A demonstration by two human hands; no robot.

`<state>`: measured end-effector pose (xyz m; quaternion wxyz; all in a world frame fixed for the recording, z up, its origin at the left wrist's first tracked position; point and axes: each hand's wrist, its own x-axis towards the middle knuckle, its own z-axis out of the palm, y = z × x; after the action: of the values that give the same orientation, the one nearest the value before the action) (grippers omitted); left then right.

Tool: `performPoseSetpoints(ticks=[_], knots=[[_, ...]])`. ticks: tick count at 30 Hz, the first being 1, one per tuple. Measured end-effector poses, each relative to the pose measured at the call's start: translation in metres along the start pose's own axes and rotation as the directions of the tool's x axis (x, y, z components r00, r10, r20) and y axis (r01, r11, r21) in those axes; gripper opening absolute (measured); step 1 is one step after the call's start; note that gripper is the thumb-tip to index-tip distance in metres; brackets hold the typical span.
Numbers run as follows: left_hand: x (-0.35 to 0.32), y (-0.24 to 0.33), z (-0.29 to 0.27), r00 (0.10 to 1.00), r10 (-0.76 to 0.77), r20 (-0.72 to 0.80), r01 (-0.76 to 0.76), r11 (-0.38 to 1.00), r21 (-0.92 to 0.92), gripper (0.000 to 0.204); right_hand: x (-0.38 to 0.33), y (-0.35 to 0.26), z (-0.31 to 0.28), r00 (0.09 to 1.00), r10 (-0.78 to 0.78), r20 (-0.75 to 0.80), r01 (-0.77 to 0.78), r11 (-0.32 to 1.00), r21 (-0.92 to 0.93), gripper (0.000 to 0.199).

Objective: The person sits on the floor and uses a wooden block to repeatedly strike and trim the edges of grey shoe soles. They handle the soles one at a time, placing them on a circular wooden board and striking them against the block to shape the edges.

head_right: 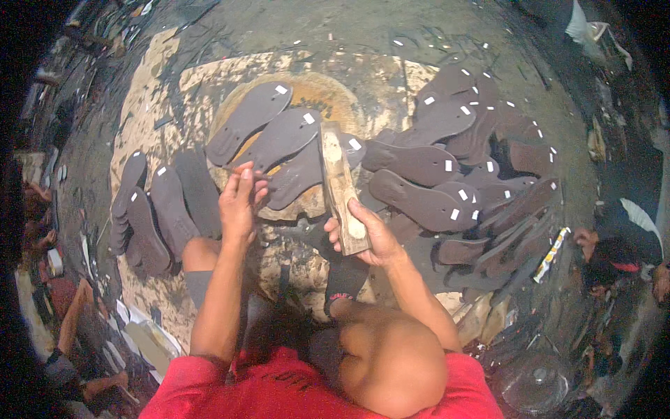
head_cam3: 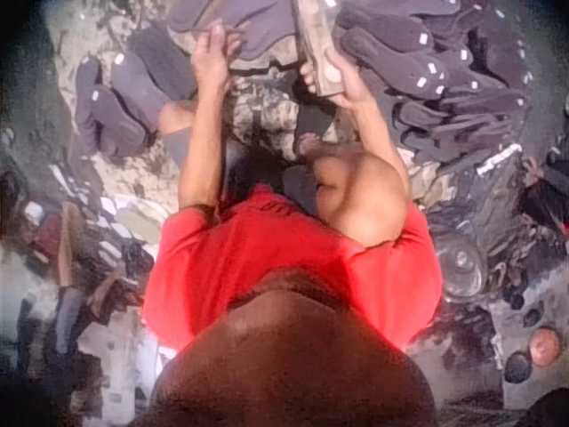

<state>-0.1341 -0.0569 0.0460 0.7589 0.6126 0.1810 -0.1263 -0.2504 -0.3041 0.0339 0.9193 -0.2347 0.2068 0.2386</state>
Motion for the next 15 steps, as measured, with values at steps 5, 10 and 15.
performPoseSetpoints(ticks=[5, 10, 15], knots=[[0.023, -0.016, 0.014, 0.986, 0.146, 0.08, -0.158, 0.974, 0.165, 0.03, 0.007, 0.007, 0.001, 0.964, 0.074, -0.256, -0.121, 0.977, -0.175, 0.046], [0.033, -0.028, 0.018, 0.978, 0.193, 0.079, -0.209, 0.894, 0.395, 0.028, 0.003, 0.004, -0.005, 0.946, 0.047, -0.322, -0.18, 0.9, -0.396, 0.053], [0.031, -0.027, 0.016, 0.969, 0.223, 0.103, -0.244, 0.835, 0.494, 0.026, 0.004, -0.002, 0.006, 0.93, -0.012, -0.368, -0.201, 0.821, -0.534, 0.048]])
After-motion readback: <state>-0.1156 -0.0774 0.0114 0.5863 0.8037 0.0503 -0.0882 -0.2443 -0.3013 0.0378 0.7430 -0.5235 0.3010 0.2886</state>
